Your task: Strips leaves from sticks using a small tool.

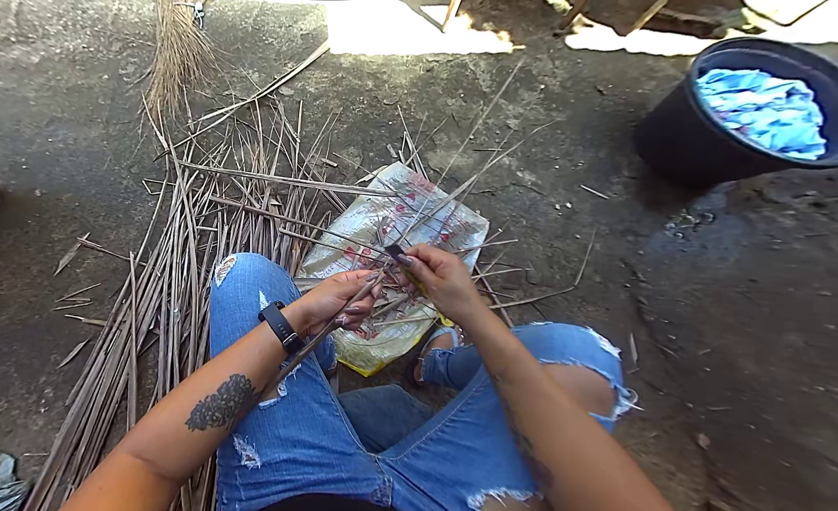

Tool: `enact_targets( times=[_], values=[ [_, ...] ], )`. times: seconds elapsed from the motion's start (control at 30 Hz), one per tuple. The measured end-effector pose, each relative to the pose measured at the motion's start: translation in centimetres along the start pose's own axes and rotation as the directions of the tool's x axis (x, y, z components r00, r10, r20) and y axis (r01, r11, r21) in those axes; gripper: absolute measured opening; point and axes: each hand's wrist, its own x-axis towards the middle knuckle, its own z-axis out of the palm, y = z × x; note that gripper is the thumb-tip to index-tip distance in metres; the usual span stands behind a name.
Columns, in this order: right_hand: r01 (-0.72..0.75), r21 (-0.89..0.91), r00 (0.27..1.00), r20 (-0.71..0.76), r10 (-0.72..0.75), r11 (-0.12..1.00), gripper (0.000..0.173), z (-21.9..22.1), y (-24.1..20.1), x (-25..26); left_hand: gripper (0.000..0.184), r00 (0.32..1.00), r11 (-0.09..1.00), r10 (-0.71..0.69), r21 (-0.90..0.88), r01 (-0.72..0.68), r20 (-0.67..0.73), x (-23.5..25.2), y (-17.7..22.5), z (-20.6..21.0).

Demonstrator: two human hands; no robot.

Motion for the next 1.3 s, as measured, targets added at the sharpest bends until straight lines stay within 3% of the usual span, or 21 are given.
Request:
enact_targets(
  times=[0.1,0.2,0.3,0.5,0.67,0.9,1.0,1.3],
  values=[
    [-0.075,0.113,0.993,0.101,0.064,0.991,0.020,0.6,-0.2,0.0,0.034,0.999,0.999,0.013,0.044,-0.011,-0.035,0.1,0.0,-0.1],
    [-0.248,0.391,0.969,0.095,0.229,0.886,0.027,0.7,-0.2,0.1,0.036,0.999,0.991,0.004,0.137,0.002,-0.046,0.2,-0.4,0.1],
    [-0.269,0.521,0.958,0.060,0.280,0.810,0.024,1.1,-0.2,0.3,0.036,0.998,0.976,-0.002,0.217,0.015,-0.060,0.3,-0.4,0.3],
    [-0.232,0.468,0.951,-0.073,0.299,0.853,0.025,-0.1,0.4,0.9,0.026,0.988,0.952,0.043,0.307,0.005,-0.150,0.4,-0.7,0.2],
    [-0.272,0.395,0.962,0.096,0.255,0.878,0.034,0.0,0.3,0.3,0.023,0.974,0.969,0.116,0.238,-0.067,-0.196,0.6,-0.6,-0.1],
    [-0.178,0.381,0.984,0.056,0.169,0.907,0.016,-0.5,0.7,0.4,0.027,0.976,0.982,0.095,0.180,-0.059,-0.198,0.3,-0.3,0.2],
    [-0.142,0.374,0.989,0.027,0.143,0.916,0.016,-0.5,0.8,0.5,0.029,0.979,0.987,0.083,0.150,-0.055,-0.185,0.3,-0.1,0.3],
    [-0.250,0.410,0.961,0.219,0.172,0.877,0.017,-1.4,0.0,0.4,0.030,0.981,0.991,0.078,0.120,-0.058,-0.175,0.1,-0.2,0.1]
  ],
)
